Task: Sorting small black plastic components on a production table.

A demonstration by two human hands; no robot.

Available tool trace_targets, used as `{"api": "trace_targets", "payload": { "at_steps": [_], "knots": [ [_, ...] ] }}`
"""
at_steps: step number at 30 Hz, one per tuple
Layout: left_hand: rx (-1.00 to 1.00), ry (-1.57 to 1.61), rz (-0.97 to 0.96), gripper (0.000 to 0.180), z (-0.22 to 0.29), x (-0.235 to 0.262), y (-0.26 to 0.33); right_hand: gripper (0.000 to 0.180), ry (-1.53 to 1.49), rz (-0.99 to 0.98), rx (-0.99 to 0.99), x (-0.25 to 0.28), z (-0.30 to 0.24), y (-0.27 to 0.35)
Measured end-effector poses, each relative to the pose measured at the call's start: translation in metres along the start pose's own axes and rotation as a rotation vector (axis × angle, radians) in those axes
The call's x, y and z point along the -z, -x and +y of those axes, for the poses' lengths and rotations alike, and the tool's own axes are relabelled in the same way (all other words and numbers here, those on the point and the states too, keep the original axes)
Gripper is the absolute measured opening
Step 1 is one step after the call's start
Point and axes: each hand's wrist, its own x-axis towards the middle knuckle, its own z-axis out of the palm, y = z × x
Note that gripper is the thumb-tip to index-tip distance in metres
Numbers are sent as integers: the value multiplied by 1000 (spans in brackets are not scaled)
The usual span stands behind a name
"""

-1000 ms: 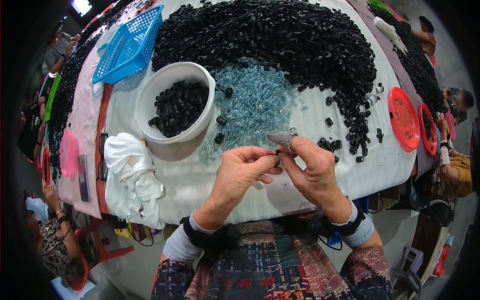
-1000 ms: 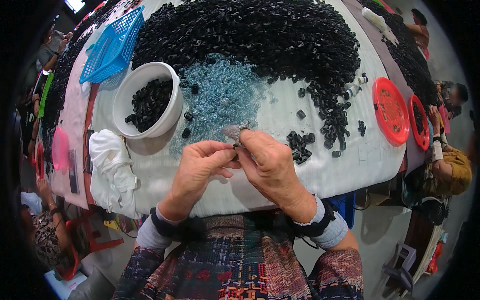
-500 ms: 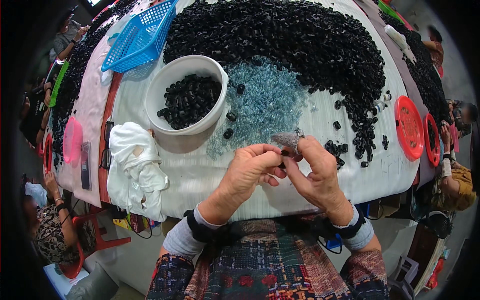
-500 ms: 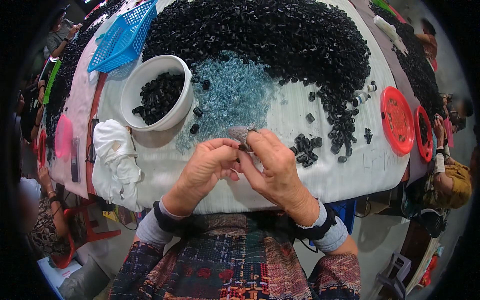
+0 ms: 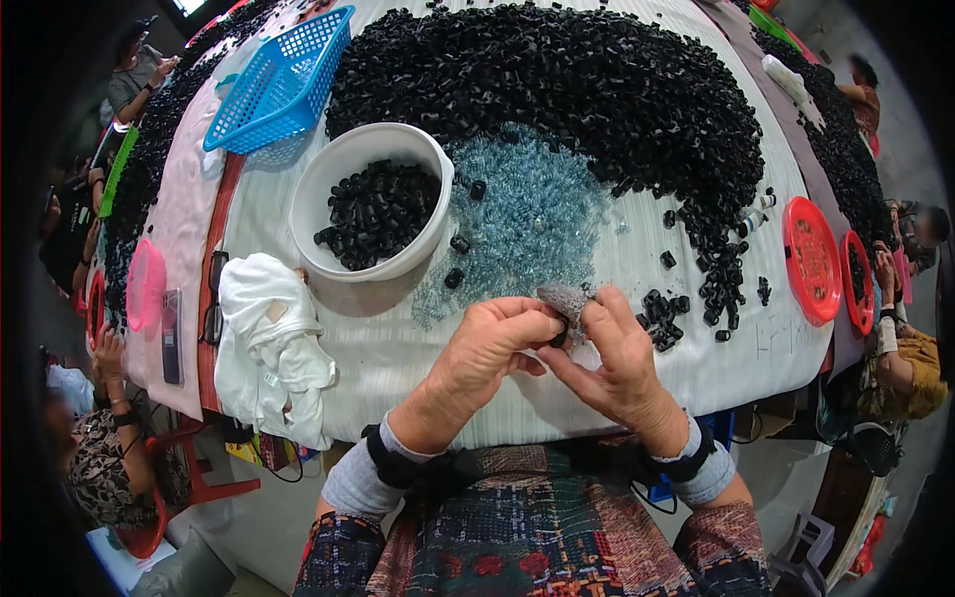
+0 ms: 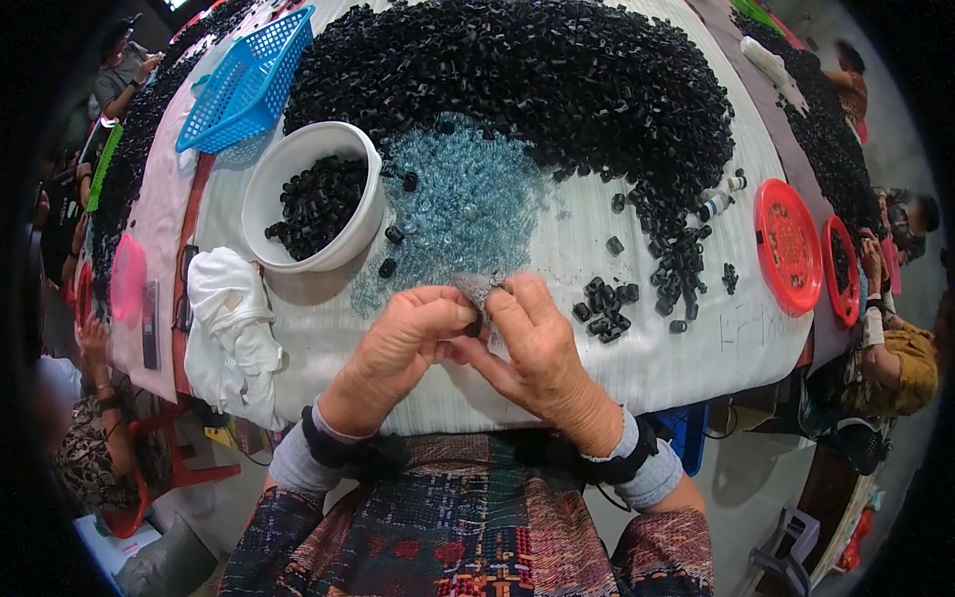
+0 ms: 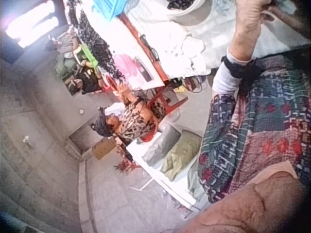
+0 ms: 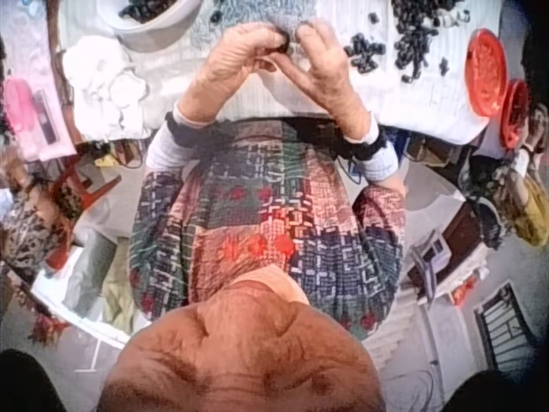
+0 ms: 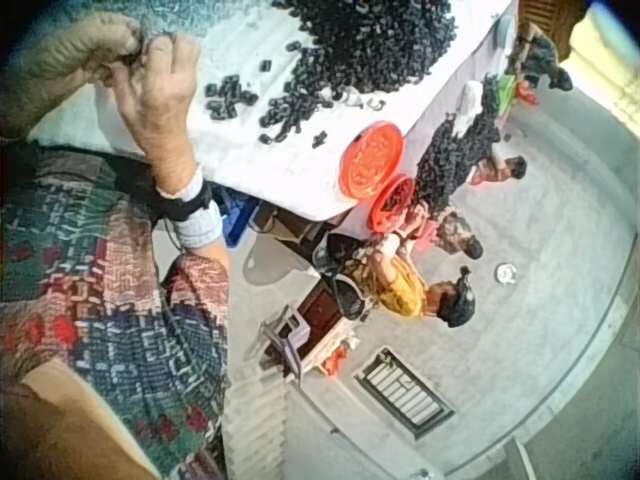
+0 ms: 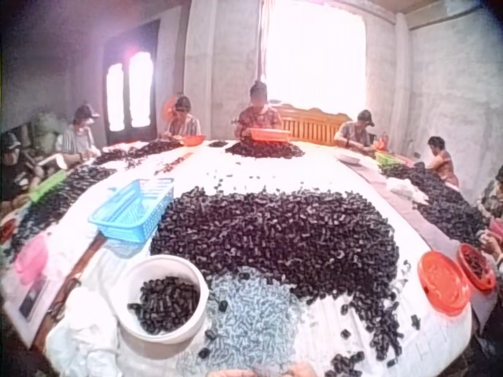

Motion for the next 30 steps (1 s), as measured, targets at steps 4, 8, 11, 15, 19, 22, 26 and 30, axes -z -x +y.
{"api": "trace_targets", "payload": {
  "at_steps": [4,8,11,15,19,22,26,30],
  "knots": [
    [-4,-99,29,17,-1,-3,0,38,1,22,-16,-2,0,3],
    [-38,-131,43,20,-7,-2,1,35,30,42,7,1,4,4],
    [-49,-84,16,22,-5,-2,3,33,58,63,19,8,5,2],
    [-54,-37,-14,20,-4,-3,4,29,29,21,23,12,5,2],
    [-71,0,-60,18,-2,-3,1,27,90,97,102,11,-2,2],
    [-69,1,-58,18,1,-7,2,27,88,126,135,9,3,1],
    [-43,51,-36,18,9,-18,5,27,59,185,118,12,4,-5],
    [-43,-51,-61,18,5,-19,6,27,107,153,143,14,4,0]
  ]
}}
